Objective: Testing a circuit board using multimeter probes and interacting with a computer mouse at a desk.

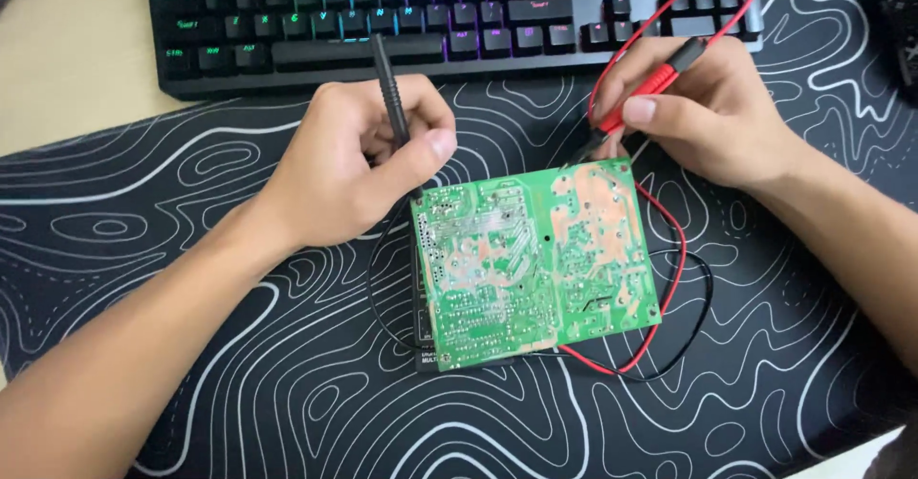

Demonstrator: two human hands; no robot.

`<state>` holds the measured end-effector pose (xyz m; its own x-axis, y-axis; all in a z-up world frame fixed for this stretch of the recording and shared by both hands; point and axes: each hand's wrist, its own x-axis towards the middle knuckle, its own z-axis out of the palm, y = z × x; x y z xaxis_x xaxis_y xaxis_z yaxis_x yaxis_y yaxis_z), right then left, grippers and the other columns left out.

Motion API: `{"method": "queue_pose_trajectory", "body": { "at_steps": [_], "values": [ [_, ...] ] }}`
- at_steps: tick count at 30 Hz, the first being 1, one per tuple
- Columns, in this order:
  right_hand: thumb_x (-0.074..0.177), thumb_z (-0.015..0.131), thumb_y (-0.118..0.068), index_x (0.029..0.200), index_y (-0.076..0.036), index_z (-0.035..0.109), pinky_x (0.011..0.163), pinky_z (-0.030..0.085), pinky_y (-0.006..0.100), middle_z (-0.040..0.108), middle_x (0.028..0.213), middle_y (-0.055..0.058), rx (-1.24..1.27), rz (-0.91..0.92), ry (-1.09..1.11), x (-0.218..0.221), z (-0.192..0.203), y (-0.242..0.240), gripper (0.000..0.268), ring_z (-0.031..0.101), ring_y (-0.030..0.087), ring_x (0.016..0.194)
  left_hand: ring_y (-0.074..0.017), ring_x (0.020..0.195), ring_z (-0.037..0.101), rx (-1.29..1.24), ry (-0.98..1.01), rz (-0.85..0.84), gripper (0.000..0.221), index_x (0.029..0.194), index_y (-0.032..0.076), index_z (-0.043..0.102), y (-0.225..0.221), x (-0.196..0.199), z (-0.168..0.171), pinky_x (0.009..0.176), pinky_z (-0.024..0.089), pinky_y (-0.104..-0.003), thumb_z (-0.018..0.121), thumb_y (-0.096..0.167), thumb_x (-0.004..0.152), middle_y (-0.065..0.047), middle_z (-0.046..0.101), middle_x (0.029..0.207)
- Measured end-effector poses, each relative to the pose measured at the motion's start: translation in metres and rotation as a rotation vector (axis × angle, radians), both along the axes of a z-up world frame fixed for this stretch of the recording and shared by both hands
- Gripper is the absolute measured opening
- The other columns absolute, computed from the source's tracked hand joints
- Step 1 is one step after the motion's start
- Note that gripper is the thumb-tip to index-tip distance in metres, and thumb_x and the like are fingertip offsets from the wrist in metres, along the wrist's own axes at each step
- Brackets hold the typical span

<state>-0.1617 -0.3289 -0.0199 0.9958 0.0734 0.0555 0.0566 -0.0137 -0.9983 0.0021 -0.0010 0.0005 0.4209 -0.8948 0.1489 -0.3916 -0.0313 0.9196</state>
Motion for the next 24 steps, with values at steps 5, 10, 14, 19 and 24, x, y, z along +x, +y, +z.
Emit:
{"method": "queue_pose_trajectory", "body": {
  "at_steps": [5,10,14,19,24],
  "values": [
    [0.111,0.067,-0.012,0.117,0.009,0.069,0.084,0.071,0.034,0.073,0.105,0.02,-0.014,0.023,0.011,-0.001,-0.002,-0.002,0.022,0.078,0.026,0.087,-0.0048,0.065,0.046,0.008,0.032,-0.015,0.022,0.099,0.01,0.068,0.0,-0.001,0.0,0.057,0.036,-0.023,0.064,0.026,0.115,0.005,0.056,0.077],
    [0.11,0.069,-0.013,0.115,0.006,0.075,0.081,0.066,0.028,0.078,0.097,0.016,-0.07,0.075,-0.032,0.002,0.0,-0.007,0.021,0.078,0.02,0.088,-0.005,0.064,0.045,0.027,0.039,-0.015,0.023,0.1,0.01,0.07,-0.001,0.002,-0.001,0.056,0.035,-0.023,0.064,0.027,0.114,0.006,0.055,0.077],
    [0.108,0.069,-0.014,0.119,0.005,0.078,0.085,0.062,0.027,0.081,0.104,0.015,-0.222,0.067,-0.04,-0.001,-0.001,-0.006,0.024,0.077,0.019,0.089,-0.0057,0.068,0.047,-0.021,0.015,-0.058,0.023,0.102,0.01,0.068,0.003,-0.001,0.0,0.059,0.036,-0.024,0.062,0.026,0.117,0.005,0.056,0.081],
    [0.107,0.066,-0.011,0.122,0.005,0.079,0.099,0.069,0.032,0.086,0.118,0.018,-0.234,0.105,-0.06,0.003,0.005,-0.007,0.026,0.084,0.024,0.108,-0.0065,0.07,0.05,0.014,0.045,-0.035,0.025,0.103,0.009,0.071,0.0,0.003,0.0,0.061,0.04,-0.023,0.062,0.029,0.114,0.005,0.057,0.079],
    [0.103,0.064,-0.009,0.116,0.009,0.081,0.089,0.067,0.03,0.086,0.12,0.023,-0.215,0.094,-0.019,0.004,0.015,-0.003,0.028,0.084,0.026,0.103,-0.0049,0.067,0.048,-0.005,0.026,-0.042,0.024,0.102,0.009,0.07,0.0,0.001,0.004,0.058,0.038,-0.023,0.062,0.028,0.115,0.006,0.058,0.08]
  ]
}}
